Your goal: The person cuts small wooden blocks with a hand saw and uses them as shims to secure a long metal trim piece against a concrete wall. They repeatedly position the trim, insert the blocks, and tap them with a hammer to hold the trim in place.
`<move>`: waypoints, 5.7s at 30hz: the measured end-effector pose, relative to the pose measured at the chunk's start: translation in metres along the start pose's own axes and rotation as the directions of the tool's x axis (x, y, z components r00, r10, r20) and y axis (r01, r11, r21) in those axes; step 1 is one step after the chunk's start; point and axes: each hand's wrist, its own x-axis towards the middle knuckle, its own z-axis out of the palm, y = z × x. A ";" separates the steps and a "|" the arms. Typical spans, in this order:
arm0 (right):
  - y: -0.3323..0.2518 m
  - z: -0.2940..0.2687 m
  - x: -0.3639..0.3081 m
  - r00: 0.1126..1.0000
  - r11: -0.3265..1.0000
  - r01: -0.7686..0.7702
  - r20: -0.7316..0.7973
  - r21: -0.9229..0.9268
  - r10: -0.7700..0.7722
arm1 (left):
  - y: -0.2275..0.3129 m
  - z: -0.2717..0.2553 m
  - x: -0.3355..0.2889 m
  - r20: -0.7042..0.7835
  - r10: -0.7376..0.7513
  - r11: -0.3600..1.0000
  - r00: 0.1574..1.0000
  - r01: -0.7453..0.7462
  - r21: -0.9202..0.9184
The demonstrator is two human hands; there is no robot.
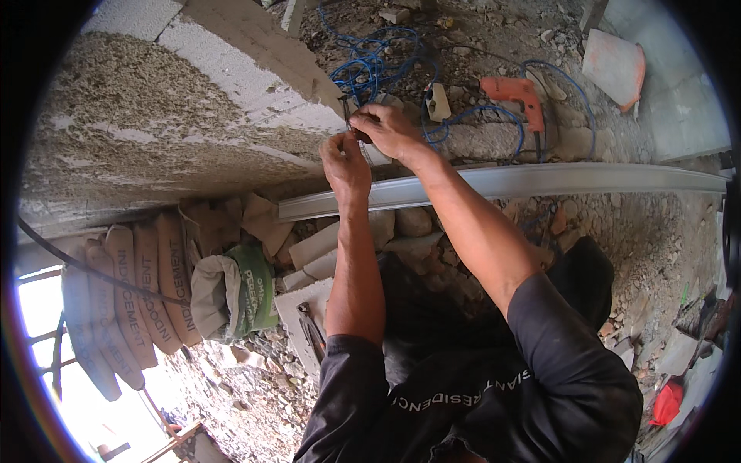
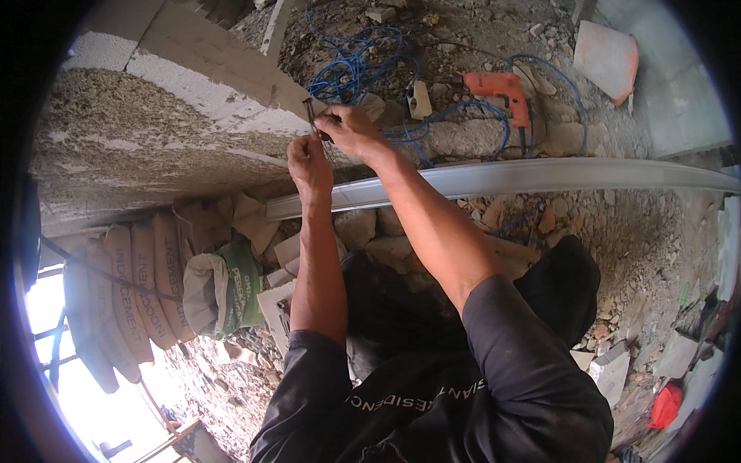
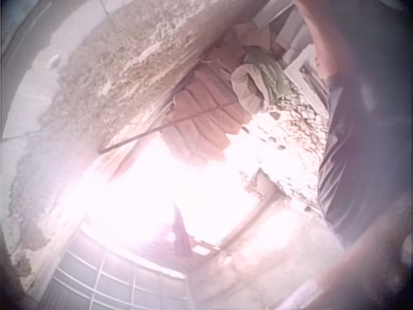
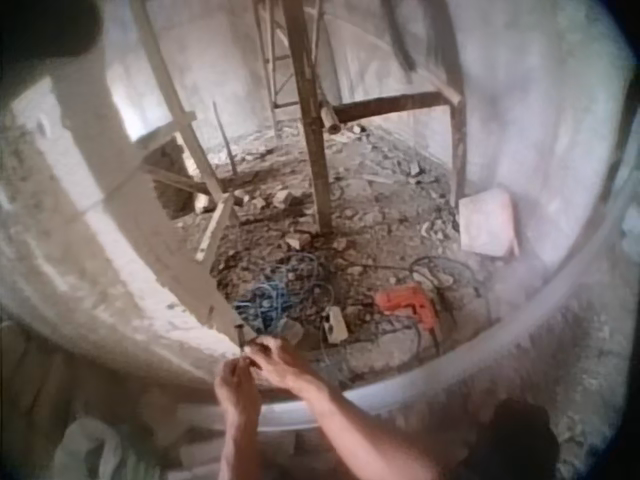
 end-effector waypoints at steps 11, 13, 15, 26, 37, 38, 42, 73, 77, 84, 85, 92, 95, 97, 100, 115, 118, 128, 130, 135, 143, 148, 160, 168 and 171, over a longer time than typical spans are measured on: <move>-0.009 0.010 -0.009 0.996 1.000 -0.005 -0.091 0.025 0.007 | 0.021 -0.013 0.000 0.086 -0.103 0.990 0.991 0.094 0.103; -0.008 0.011 -0.013 0.992 0.999 0.042 -0.118 -0.002 -0.042 | 0.020 -0.015 0.001 0.100 -0.082 0.996 0.992 0.080 0.026; -0.006 0.012 -0.014 0.987 0.995 0.096 -0.130 -0.021 -0.098 | 0.020 -0.016 0.001 0.110 -0.049 0.998 0.993 0.052 -0.022; 0.003 0.010 -0.014 0.998 1.000 0.024 -0.065 0.000 -0.024 | 0.012 -0.023 0.009 0.267 -0.132 0.991 0.955 0.133 0.014; -0.002 0.018 -0.032 0.961 0.886 0.116 -0.175 -0.448 -0.214 | 0.008 -0.028 0.010 0.349 -0.271 0.894 0.897 0.369 -0.254; 0.001 0.015 -0.033 0.954 0.892 0.113 -0.203 -0.438 -0.221 | 0.019 -0.036 0.012 0.421 -0.332 0.812 0.844 0.483 -0.328; 0.005 0.000 -0.023 0.980 0.844 0.032 -0.147 -0.535 -0.131 | 0.044 -0.047 0.020 0.502 -0.406 0.635 0.764 0.631 -0.446; 0.150 -0.139 -0.289 0.659 -0.103 -0.358 -0.329 -0.928 0.677 | 0.023 -0.046 0.009 0.303 -0.174 0.922 0.937 0.264 -0.285; 0.041 -0.111 -0.261 0.673 0.130 -0.216 -0.051 -0.968 0.738 | 0.016 -0.049 0.004 0.286 -0.231 0.917 0.930 0.306 -0.256; -0.010 -0.060 -0.204 0.997 0.902 -0.061 -0.070 -0.428 0.034 | 0.028 -0.039 0.004 0.263 -0.172 0.931 0.949 0.244 -0.273; -0.015 -0.044 -0.189 0.971 0.953 -0.215 -0.156 -0.214 0.183 | 0.026 -0.041 0.006 0.236 -0.159 0.935 0.959 0.223 -0.277; -0.030 0.018 -0.107 0.862 0.790 0.027 -0.415 0.612 0.292 | 0.020 -0.043 0.006 0.299 -0.200 0.913 0.933 0.288 -0.289; -0.025 0.034 -0.089 0.955 0.942 -0.191 -0.171 0.274 0.243 | 0.023 -0.040 0.007 0.257 -0.191 0.939 0.948 0.252 -0.233; -0.026 0.032 -0.090 0.951 0.907 -0.196 -0.152 0.373 0.269 | 0.021 -0.040 0.007 0.257 -0.186 0.928 0.948 0.255 -0.271; -0.028 0.037 -0.092 0.901 0.807 -0.052 -0.321 0.588 0.292 | 0.022 -0.041 0.005 0.283 -0.186 0.908 0.941 0.275 -0.316; -0.031 0.010 -0.082 0.970 0.949 -0.224 -0.039 0.222 0.238 | 0.018 -0.039 0.006 0.296 -0.185 0.905 0.937 0.279 -0.320; -0.026 -0.014 -0.116 0.963 0.956 -0.269 0.036 0.114 0.266 | 0.015 -0.043 0.007 0.294 -0.182 0.918 0.938 0.269 -0.290; 0.086 -0.077 -0.263 0.771 0.491 -0.233 0.148 -0.840 0.619 | 0.016 -0.053 0.004 0.465 -0.227 0.810 0.856 0.431 -0.398; 0.106 -0.081 -0.273 0.742 0.389 -0.229 0.099 -0.892 0.663 | 0.018 -0.055 0.003 0.470 -0.218 0.803 0.855 0.431 -0.411; 0.129 -0.086 -0.271 0.754 0.440 -0.442 -0.058 -0.781 0.654 | 0.023 -0.062 -0.002 0.498 -0.224 0.805 0.838 0.447 -0.390; 0.138 -0.095 -0.218 0.558 0.726 -0.474 -0.468 0.498 0.685 | 0.020 -0.068 -0.003 0.506 -0.205 0.820 0.838 0.429 -0.378; 0.167 -0.095 -0.189 0.608 0.726 -0.210 -0.494 0.654 0.621 | 0.016 -0.066 -0.006 0.516 -0.205 0.815 0.832 0.437 -0.381; 0.068 -0.070 -0.183 0.657 0.800 -0.088 -0.569 0.594 0.495 | 0.022 -0.072 -0.010 0.518 -0.241 0.826 0.821 0.454 -0.335; -0.009 -0.061 -0.151 0.700 0.869 0.046 -0.636 0.493 0.324 | 0.038 -0.074 -0.012 0.483 -0.275 0.861 0.831 0.437 -0.261; -0.028 -0.059 -0.142 0.703 0.870 0.062 -0.640 0.490 0.310 | 0.040 -0.078 -0.012 0.463 -0.251 0.877 0.850 0.402 -0.262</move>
